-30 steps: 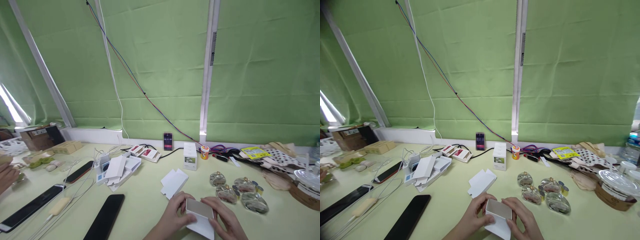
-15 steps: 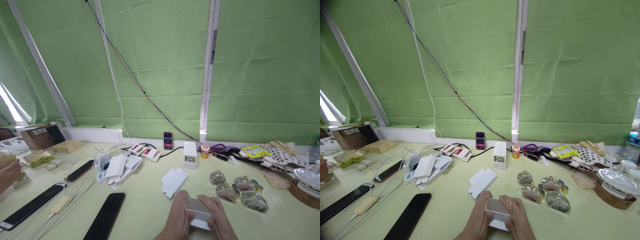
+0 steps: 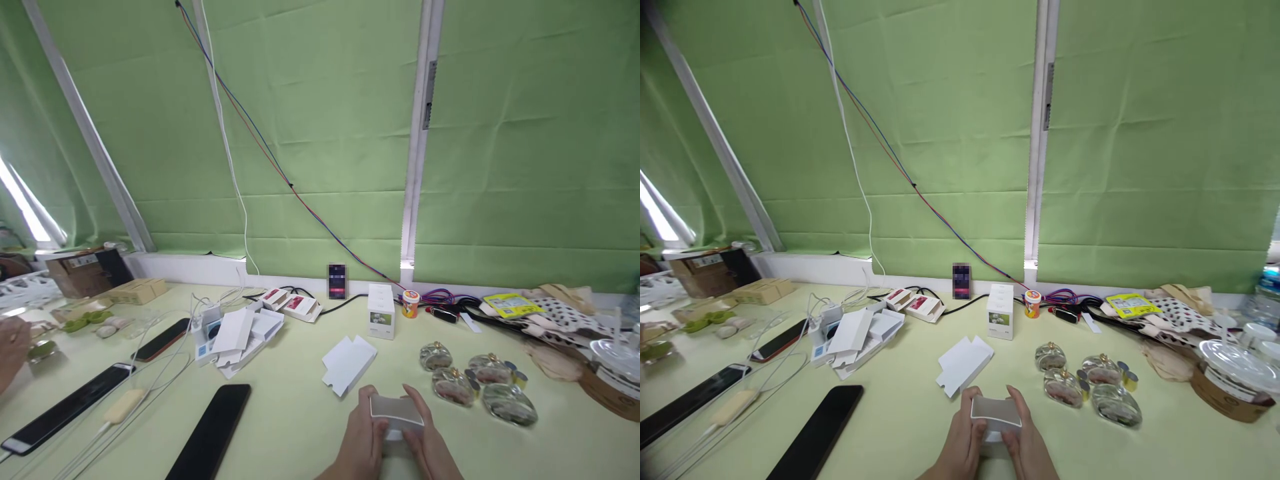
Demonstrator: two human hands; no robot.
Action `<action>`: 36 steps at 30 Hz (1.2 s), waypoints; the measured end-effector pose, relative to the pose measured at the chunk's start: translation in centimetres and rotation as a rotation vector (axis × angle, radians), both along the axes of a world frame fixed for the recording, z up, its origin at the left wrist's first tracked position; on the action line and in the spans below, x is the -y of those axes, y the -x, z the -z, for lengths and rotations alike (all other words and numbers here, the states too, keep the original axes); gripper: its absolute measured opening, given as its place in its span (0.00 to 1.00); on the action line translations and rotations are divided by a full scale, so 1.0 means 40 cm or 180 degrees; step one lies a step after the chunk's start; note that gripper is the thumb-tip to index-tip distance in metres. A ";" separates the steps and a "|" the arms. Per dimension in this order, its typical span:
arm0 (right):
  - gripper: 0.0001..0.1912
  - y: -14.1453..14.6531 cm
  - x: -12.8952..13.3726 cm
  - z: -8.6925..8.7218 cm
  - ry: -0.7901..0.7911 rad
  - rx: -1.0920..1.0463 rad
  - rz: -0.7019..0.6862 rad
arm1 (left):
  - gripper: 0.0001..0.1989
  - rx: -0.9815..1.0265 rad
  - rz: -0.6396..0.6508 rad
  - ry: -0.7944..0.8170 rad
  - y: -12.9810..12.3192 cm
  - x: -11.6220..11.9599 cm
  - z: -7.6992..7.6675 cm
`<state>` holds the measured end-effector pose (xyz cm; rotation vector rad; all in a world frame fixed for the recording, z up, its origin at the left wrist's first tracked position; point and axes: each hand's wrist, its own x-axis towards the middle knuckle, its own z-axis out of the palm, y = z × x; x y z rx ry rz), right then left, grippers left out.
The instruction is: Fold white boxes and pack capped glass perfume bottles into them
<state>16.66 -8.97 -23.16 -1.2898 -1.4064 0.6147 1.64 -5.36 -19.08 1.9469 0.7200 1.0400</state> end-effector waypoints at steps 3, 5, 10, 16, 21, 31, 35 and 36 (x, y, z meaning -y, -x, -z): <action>0.29 0.005 0.003 -0.003 0.0022 0.0024 0.0074 | 0.19 -0.0033 -0.0053 0.0046 0.000 0.002 0.002; 0.28 0.007 0.005 -0.003 -0.0007 0.0036 0.0090 | 0.19 -0.0081 -0.0110 0.0056 0.000 0.002 0.008; 0.27 0.003 0.007 -0.003 -0.0172 0.0120 0.0049 | 0.20 -0.0042 -0.0088 0.0081 0.001 -0.002 0.016; 0.29 0.004 0.007 -0.001 -0.0103 -0.0010 0.0016 | 0.20 0.0005 -0.0032 0.0036 0.001 -0.001 0.012; 0.28 0.010 0.006 0.000 -0.0085 -0.0152 0.0111 | 0.19 -0.0044 -0.0184 0.0069 0.002 0.003 0.011; 0.42 -0.025 0.015 -0.031 -0.0621 -0.0219 -0.0420 | 0.38 0.0705 -0.0454 -0.0184 0.030 -0.013 -0.031; 0.43 -0.071 -0.012 -0.045 -0.0910 -0.0549 -0.0055 | 0.31 0.0913 -0.1518 -0.0347 0.095 -0.079 -0.085; 0.42 -0.083 -0.023 -0.046 -0.0894 -0.0645 0.0097 | 0.27 0.0755 -0.1658 -0.0400 0.114 -0.100 -0.099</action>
